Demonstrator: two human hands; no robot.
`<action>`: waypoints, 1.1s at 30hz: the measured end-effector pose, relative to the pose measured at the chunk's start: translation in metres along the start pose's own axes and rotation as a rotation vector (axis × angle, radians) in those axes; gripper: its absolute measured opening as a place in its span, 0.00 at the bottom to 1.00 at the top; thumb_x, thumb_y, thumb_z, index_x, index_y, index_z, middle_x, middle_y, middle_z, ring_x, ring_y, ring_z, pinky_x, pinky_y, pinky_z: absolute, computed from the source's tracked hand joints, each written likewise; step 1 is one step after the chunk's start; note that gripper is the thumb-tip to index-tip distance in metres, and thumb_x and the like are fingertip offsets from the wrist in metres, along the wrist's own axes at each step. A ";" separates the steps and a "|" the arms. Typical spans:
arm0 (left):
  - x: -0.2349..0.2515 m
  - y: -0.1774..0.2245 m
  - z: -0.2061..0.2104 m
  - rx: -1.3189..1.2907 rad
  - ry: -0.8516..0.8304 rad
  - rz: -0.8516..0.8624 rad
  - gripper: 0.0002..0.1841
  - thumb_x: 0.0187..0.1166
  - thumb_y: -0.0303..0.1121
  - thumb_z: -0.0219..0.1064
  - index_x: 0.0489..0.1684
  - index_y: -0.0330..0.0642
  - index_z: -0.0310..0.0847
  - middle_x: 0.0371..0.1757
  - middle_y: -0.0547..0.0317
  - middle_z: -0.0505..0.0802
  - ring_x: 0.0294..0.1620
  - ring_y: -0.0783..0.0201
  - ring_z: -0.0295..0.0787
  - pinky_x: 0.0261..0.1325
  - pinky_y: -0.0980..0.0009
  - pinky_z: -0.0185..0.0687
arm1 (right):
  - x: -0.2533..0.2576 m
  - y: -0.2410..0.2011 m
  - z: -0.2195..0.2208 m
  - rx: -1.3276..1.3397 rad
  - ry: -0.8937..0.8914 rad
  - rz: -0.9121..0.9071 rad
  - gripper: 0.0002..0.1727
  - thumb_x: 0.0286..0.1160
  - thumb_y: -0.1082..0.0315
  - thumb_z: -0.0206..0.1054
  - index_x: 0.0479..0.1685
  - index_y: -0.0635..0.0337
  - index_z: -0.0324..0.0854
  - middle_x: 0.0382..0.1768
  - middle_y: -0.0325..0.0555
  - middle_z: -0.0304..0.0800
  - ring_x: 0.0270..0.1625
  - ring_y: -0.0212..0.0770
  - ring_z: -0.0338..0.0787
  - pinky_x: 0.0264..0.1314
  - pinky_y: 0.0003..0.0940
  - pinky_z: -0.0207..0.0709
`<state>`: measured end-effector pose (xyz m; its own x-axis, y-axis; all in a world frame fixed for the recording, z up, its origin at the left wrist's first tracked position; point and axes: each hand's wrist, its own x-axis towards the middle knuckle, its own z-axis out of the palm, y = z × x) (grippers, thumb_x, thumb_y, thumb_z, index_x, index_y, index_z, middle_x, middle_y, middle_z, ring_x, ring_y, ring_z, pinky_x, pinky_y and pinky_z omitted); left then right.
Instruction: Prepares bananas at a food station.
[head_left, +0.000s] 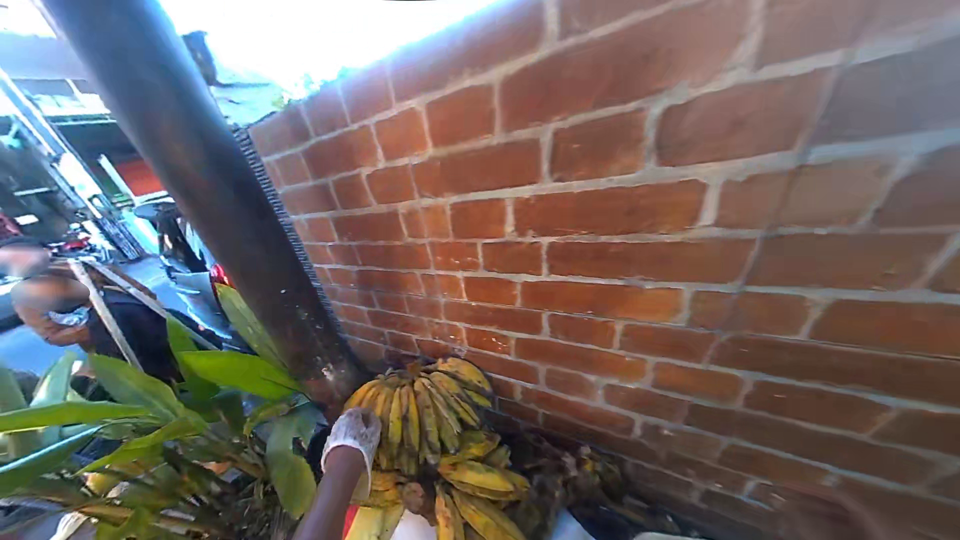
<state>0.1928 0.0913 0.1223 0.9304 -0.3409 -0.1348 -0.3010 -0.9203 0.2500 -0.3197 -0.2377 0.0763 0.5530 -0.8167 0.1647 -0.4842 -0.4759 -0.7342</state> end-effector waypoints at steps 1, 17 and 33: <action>0.007 0.000 -0.003 0.033 -0.036 0.001 0.28 0.79 0.61 0.59 0.67 0.52 0.85 0.69 0.52 0.89 0.72 0.50 0.85 0.72 0.40 0.78 | 0.013 -0.039 0.015 0.050 -0.018 -0.076 0.28 0.84 0.55 0.66 0.73 0.67 0.76 0.57 0.61 0.91 0.53 0.51 0.94 0.57 0.49 0.89; 0.042 0.005 -0.033 0.268 -0.302 0.123 0.32 0.68 0.64 0.67 0.56 0.46 0.88 0.63 0.44 0.91 0.65 0.40 0.87 0.60 0.30 0.80 | 0.094 -0.340 0.346 -0.045 -0.687 -0.399 0.20 0.85 0.56 0.63 0.68 0.56 0.84 0.57 0.50 0.92 0.62 0.46 0.92 0.71 0.48 0.83; 0.039 -0.028 -0.046 0.038 -0.362 0.325 0.22 0.80 0.50 0.67 0.53 0.38 0.87 0.57 0.39 0.91 0.61 0.38 0.88 0.56 0.31 0.81 | 0.115 -0.327 0.370 -0.274 -0.721 -0.539 0.15 0.73 0.60 0.73 0.54 0.57 0.89 0.43 0.56 0.94 0.48 0.58 0.94 0.56 0.67 0.84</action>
<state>0.2466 0.1124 0.1542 0.6562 -0.6506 -0.3822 -0.5776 -0.7591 0.3004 0.1532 -0.0551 0.0916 0.9911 -0.1083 -0.0773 -0.1323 -0.8661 -0.4821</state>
